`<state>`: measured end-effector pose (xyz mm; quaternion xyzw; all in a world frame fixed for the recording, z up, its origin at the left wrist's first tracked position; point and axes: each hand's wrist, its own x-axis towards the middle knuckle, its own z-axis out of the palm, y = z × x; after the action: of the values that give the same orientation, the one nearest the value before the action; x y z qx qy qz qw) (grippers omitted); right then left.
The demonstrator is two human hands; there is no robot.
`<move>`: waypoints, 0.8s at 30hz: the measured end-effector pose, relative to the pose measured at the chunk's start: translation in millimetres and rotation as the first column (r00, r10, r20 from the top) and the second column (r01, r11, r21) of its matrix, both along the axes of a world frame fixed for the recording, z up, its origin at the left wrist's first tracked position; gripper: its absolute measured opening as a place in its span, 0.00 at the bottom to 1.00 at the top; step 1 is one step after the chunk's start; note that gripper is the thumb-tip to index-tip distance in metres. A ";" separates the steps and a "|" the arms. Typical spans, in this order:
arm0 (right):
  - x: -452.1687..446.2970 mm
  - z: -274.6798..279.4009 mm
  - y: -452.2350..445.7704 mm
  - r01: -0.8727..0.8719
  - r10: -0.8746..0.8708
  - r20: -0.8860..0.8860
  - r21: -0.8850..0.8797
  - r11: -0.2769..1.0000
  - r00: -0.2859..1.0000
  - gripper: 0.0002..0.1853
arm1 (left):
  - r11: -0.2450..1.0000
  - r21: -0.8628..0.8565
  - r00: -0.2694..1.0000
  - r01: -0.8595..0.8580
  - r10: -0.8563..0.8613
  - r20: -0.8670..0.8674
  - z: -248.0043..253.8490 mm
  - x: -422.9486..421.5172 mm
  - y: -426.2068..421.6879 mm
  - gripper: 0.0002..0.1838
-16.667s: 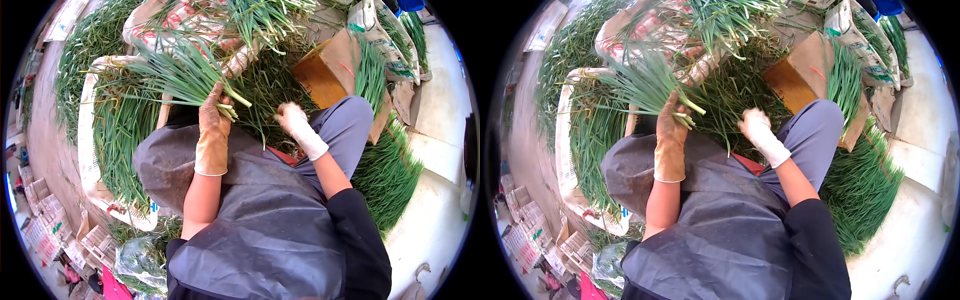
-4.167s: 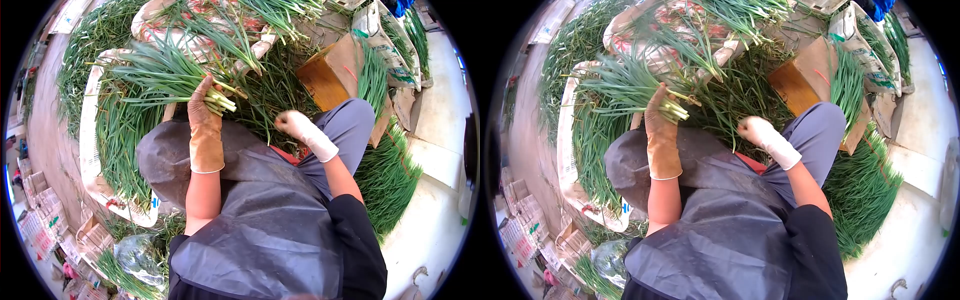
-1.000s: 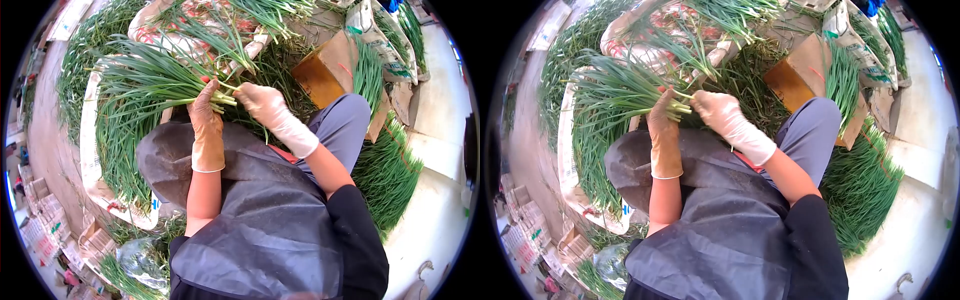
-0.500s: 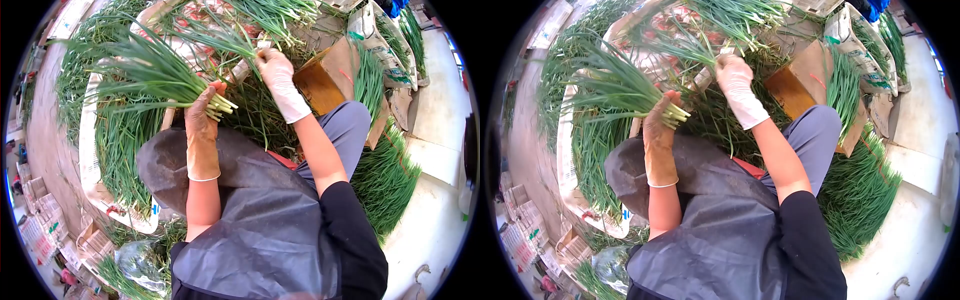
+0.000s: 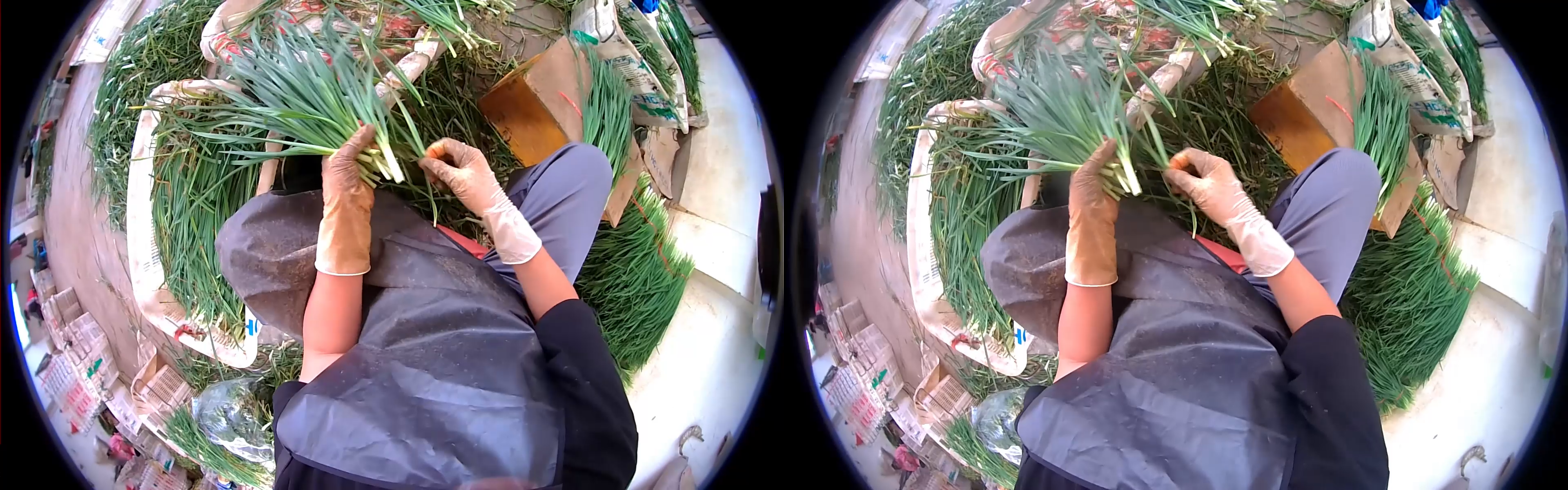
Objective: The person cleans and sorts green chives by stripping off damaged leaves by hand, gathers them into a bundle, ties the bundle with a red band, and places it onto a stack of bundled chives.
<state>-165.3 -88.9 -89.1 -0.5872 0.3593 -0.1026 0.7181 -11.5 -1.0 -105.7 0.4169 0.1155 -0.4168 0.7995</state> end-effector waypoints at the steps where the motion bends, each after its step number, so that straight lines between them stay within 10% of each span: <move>1: -14.4 -27.3 -14.3 -0.194 0.113 -0.333 -0.221 0.956 0.936 0.08 | 0.999 -0.020 0.999 0.042 -0.043 -0.010 0.9 3.9 3.2 0.14; 2: -22.1 -21.1 -22.5 -0.543 0.156 -0.677 -0.408 0.734 0.719 0.13 | 0.996 -0.042 0.996 0.082 -0.083 -0.018 1.7 7.4 6.5 0.14; 4: -39.0 -40.3 -21.2 -0.594 -0.045 -0.699 -0.639 0.490 0.714 0.18 | 0.991 -0.064 0.993 0.118 -0.117 0.014 3.3 4.4 4.8 0.15; 8: 12.7 22.5 0.4 -0.145 0.104 -0.129 -0.362 0.921 0.986 0.17 | 0.971 -0.115 0.977 0.210 -0.214 -0.022 -3.8 -1.9 -1.6 0.19; 14: 40.2 -5.4 3.1 0.108 -0.099 0.133 -0.060 0.992 0.986 0.07 | 0.965 -0.097 0.970 0.244 -0.243 0.029 -10.3 -3.8 2.0 0.13; 20: 18.7 -19.3 -3.4 0.239 -0.205 0.154 -0.254 0.937 0.967 0.10 | 0.999 0.008 0.996 0.051 -0.051 0.072 -9.5 -6.9 -3.0 0.11; 24: -18.5 -41.6 -28.1 -0.429 0.058 -0.640 -0.442 0.788 0.766 0.12 | 0.997 0.068 0.984 -0.036 0.023 0.175 -16.5 -7.1 -3.2 0.11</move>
<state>-183.8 -117.1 -130.7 -0.8172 0.4352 0.0843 0.3682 -18.6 -4.3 -122.2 0.4781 0.0661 -0.3624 0.7973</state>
